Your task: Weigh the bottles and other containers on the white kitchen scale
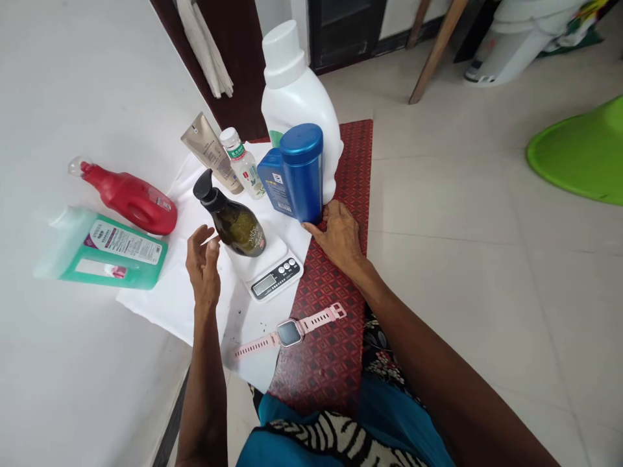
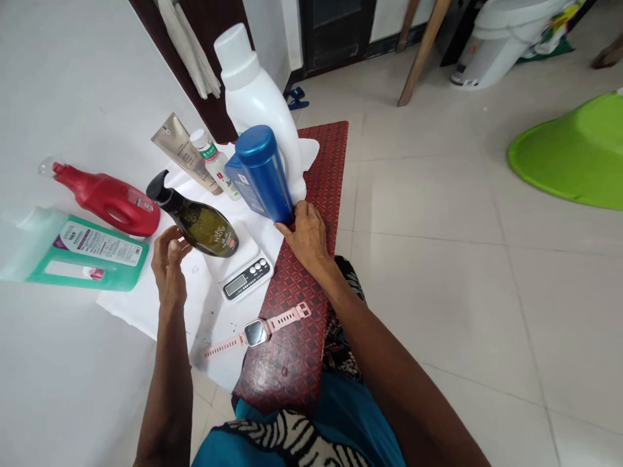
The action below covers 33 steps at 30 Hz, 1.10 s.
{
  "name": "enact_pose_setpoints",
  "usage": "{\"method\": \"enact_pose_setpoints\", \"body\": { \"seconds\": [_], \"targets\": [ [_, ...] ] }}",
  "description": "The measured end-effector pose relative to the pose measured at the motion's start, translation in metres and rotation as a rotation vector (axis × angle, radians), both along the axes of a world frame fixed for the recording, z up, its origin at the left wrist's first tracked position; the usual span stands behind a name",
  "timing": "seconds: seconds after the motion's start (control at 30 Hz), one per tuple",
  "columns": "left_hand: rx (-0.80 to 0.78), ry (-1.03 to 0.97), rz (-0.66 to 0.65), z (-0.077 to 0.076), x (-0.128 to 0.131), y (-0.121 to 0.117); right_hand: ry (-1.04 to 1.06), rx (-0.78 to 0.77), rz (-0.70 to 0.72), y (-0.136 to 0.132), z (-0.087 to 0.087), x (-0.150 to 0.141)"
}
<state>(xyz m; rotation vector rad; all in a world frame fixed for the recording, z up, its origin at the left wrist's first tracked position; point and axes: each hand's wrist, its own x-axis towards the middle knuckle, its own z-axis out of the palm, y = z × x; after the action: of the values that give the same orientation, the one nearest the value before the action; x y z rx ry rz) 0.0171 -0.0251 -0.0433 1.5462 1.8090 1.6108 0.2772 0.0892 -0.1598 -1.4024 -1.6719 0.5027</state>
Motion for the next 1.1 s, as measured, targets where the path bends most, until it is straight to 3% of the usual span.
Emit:
{"method": "enact_pose_setpoints", "body": {
  "seconds": [0.17,0.33,0.47,0.57,0.77,0.97,1.1],
  "targets": [
    [-0.088,0.144,-0.038,0.005,0.015,0.004,-0.009,-0.026,-0.005,0.000,0.002,-0.001],
    [-0.159,0.172,0.089,-0.001,0.032,0.018,-0.010,-0.035,-0.019,-0.001,0.005,-0.003],
    [-0.079,0.063,0.189,-0.002,0.014,0.048,-0.003,-0.029,-0.009,-0.001,0.007,-0.003],
    [-0.033,0.117,0.228,0.001,-0.010,0.084,0.011,-0.028,0.009,-0.001,0.008,-0.003],
    [-0.236,0.203,0.216,-0.007,-0.026,0.143,0.012,-0.029,-0.001,0.000,0.007,-0.004],
    [-0.248,0.237,0.219,-0.021,-0.019,0.165,0.010,-0.009,-0.020,0.001,0.004,-0.004],
    [-0.223,0.171,0.179,-0.028,-0.016,0.161,0.006,0.005,-0.005,0.001,-0.001,-0.002]
  ]
}}
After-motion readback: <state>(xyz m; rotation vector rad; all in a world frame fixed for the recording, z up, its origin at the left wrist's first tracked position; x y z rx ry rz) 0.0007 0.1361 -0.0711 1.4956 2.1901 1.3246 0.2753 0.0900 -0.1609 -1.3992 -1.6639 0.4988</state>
